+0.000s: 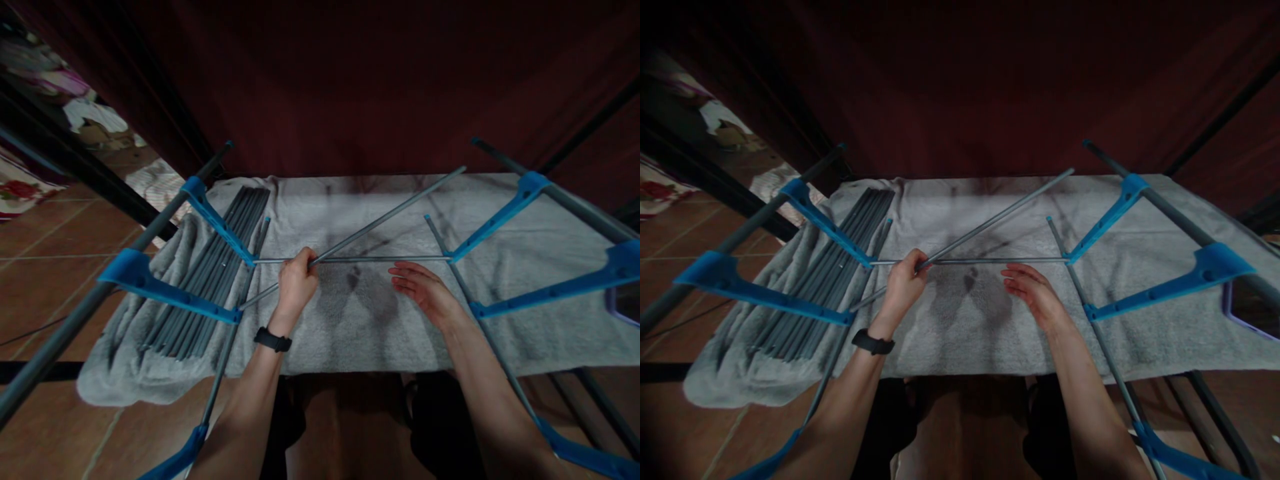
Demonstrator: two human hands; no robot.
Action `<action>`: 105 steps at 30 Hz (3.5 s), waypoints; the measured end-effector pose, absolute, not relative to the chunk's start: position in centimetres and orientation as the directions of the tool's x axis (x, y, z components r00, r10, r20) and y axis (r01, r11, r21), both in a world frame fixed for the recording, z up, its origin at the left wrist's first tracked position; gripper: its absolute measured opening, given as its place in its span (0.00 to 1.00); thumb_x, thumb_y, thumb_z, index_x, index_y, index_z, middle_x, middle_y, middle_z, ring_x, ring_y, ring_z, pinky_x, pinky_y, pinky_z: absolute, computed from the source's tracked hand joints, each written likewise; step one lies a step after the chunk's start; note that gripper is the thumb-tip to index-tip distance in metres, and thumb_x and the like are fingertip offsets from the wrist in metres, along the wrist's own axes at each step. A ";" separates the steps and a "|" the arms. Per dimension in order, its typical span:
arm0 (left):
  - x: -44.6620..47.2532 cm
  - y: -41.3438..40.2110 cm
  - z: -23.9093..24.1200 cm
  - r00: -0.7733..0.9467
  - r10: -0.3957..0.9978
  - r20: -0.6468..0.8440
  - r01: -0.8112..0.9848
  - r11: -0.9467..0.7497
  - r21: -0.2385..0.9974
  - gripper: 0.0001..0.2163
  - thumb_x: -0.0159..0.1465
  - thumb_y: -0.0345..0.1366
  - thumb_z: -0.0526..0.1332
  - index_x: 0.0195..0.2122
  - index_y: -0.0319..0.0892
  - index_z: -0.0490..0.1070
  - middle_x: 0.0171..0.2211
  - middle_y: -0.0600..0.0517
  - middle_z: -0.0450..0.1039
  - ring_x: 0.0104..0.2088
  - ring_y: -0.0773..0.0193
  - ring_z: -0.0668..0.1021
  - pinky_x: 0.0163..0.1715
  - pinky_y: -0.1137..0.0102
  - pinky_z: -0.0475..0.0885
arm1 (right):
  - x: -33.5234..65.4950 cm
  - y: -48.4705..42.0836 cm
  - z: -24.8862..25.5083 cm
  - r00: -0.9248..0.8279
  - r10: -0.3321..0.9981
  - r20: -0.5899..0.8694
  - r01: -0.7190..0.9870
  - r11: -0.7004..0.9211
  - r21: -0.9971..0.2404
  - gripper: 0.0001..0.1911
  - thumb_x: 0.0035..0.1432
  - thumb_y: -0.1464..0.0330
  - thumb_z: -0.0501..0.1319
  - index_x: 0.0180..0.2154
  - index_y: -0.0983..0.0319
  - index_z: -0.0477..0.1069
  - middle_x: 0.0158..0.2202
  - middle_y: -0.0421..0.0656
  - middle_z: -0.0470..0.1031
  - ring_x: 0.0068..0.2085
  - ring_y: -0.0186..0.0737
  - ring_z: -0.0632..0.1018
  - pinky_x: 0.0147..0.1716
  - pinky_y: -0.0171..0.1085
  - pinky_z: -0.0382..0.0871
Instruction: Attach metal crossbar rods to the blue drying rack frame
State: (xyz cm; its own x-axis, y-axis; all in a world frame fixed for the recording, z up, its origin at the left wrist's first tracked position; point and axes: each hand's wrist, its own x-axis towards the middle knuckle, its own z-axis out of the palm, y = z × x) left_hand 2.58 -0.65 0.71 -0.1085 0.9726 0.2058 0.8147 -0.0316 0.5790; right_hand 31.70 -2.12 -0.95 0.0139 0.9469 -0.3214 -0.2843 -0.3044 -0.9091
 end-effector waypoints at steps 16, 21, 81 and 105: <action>2.2 -1.2 1.6 -0.121 0.983 0.137 0.904 0.052 0.425 0.17 0.56 0.18 0.54 0.40 0.45 0.74 0.35 0.48 0.79 0.45 0.53 0.80 0.53 0.59 0.66 | 32.0 -1.7 -1.1 0.109 0.942 -0.318 -0.382 -0.255 -0.888 0.16 0.49 0.68 0.72 0.42 0.57 0.78 0.42 0.46 0.84 0.39 0.40 0.84 0.40 0.36 0.81; 2.0 -1.3 1.3 -0.039 0.990 0.133 0.928 -0.014 0.373 0.19 0.54 0.18 0.55 0.41 0.46 0.74 0.35 0.48 0.80 0.45 0.53 0.81 0.57 0.59 0.65 | 32.2 -1.4 -1.4 0.210 0.924 -0.320 -0.461 -0.196 -0.866 0.15 0.47 0.70 0.70 0.40 0.55 0.76 0.39 0.44 0.84 0.38 0.40 0.83 0.38 0.38 0.82; -1.1 0.4 2.3 -0.442 0.797 -0.412 -0.605 0.075 0.793 0.14 0.56 0.16 0.57 0.37 0.41 0.66 0.32 0.50 0.79 0.38 0.63 0.84 0.39 0.70 0.79 | 37.5 0.2 -2.6 0.489 0.639 -0.594 -0.695 -0.127 -0.708 0.15 0.69 0.77 0.53 0.30 0.60 0.70 0.26 0.36 0.75 0.24 0.27 0.76 0.27 0.27 0.77; -0.1 0.7 1.8 -0.315 0.759 -0.570 -0.763 0.156 0.628 0.10 0.65 0.19 0.55 0.33 0.39 0.70 0.31 0.49 0.80 0.33 0.63 0.84 0.38 0.70 0.80 | 36.7 -0.1 -2.0 0.499 0.630 -0.595 -0.702 -0.108 -0.704 0.15 0.71 0.76 0.52 0.31 0.61 0.69 0.26 0.35 0.75 0.24 0.26 0.76 0.26 0.26 0.77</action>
State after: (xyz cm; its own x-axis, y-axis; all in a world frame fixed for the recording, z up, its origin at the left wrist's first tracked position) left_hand -0.10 0.67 1.84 -0.3146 0.7587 -0.5704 -0.7627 0.1556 0.6277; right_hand 36.71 -0.06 -1.98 0.4993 0.6302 -0.5946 -0.7022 -0.1077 -0.7038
